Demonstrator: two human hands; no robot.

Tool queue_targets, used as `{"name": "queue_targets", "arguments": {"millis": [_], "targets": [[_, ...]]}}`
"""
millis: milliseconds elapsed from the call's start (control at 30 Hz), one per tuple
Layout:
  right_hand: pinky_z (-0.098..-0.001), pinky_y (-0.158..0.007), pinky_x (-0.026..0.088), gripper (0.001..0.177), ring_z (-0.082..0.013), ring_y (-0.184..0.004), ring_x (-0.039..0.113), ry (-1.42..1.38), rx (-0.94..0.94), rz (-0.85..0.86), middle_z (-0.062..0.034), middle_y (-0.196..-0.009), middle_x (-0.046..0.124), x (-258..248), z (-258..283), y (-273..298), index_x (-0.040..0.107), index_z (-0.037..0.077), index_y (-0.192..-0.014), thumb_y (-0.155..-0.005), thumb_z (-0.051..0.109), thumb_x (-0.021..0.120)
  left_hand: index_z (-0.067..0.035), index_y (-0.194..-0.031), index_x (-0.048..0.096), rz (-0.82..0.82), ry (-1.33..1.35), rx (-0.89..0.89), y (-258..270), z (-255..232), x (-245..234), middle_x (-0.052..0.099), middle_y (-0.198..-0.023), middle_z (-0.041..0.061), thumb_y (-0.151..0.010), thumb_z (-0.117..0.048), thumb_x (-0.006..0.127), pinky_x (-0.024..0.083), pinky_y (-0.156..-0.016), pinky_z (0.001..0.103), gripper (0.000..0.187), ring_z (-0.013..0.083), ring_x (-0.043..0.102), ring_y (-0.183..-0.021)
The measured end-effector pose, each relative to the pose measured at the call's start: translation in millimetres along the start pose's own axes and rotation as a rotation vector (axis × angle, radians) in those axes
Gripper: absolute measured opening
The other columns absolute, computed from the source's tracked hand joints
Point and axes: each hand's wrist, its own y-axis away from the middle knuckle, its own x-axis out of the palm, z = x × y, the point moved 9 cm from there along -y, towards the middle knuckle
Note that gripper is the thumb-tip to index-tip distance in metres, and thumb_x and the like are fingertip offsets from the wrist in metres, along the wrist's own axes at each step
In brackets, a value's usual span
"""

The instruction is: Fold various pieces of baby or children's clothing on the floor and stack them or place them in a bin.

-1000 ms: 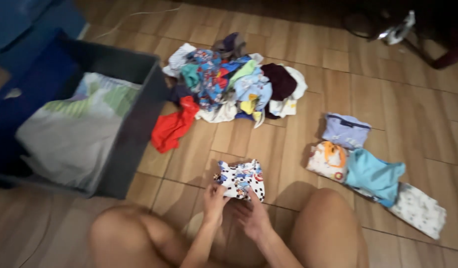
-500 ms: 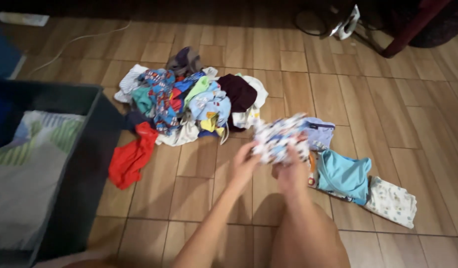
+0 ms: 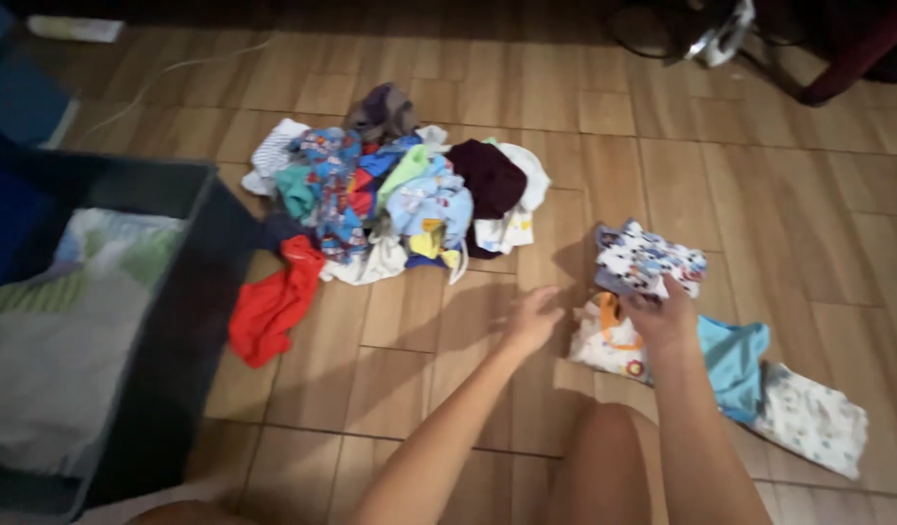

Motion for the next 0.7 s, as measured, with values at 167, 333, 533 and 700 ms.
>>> {"name": "queue_targets", "arguments": {"millis": [167, 333, 533, 700], "targets": [[-0.056, -0.103, 0.046, 0.031, -0.0357, -0.108, 0.066, -0.06, 0.235, 0.623, -0.0147, -0.112, 0.069, 73, -84, 81, 0.061, 0.006, -0.117, -0.111, 0.034, 0.05, -0.008, -0.117, 0.073, -0.405, -0.271, -0.007, 53, -39, -169, 0.071, -0.115, 0.01, -0.091, -0.009, 0.068, 0.053, -0.09, 0.037, 0.028, 0.0212, 0.066, -0.104], [-0.0448, -0.099, 0.05, 0.022, -0.0291, -0.101, 0.067, -0.024, 0.151, 0.265, -0.0049, -0.097, 0.07, 92, -179, 182, 0.064, 0.012, -0.093, -0.103, 0.029, 0.054, -0.012, -0.099, 0.078, -0.745, -0.894, -0.218, 168, -106, -329, 0.04, -0.151, 0.022, -0.08, -0.019, 0.076, 0.039, -0.101, 0.057, 0.021, 0.0398, 0.046, -0.13], [-0.0397, -0.09, 0.053, 0.022, -0.0264, -0.092, 0.065, 0.362, 0.317, 0.385, -0.01, -0.093, 0.07, 94, -284, 232, 0.067, 0.002, -0.1, -0.098, 0.024, 0.067, -0.011, -0.126, 0.075, -0.853, -1.264, -0.08, 216, -60, -440, 0.049, -0.149, 0.022, -0.065, -0.02, 0.077, 0.017, -0.094, 0.093, 0.062, 0.0571, 0.046, -0.129], [-0.0361, -0.09, 0.057, 0.022, -0.0195, -0.094, 0.07, 0.799, 0.282, 0.33, -0.0051, -0.099, 0.074, 97, -330, 271, 0.068, 0.009, -0.11, -0.094, 0.022, 0.061, -0.02, -0.096, 0.087, 0.105, -0.959, -0.306, 249, -31, -302, 0.08, -0.09, 0.011, -0.083, -0.007, 0.059, 0.054, -0.088, 0.038, 0.033, 0.0222, 0.075, -0.09]]}}
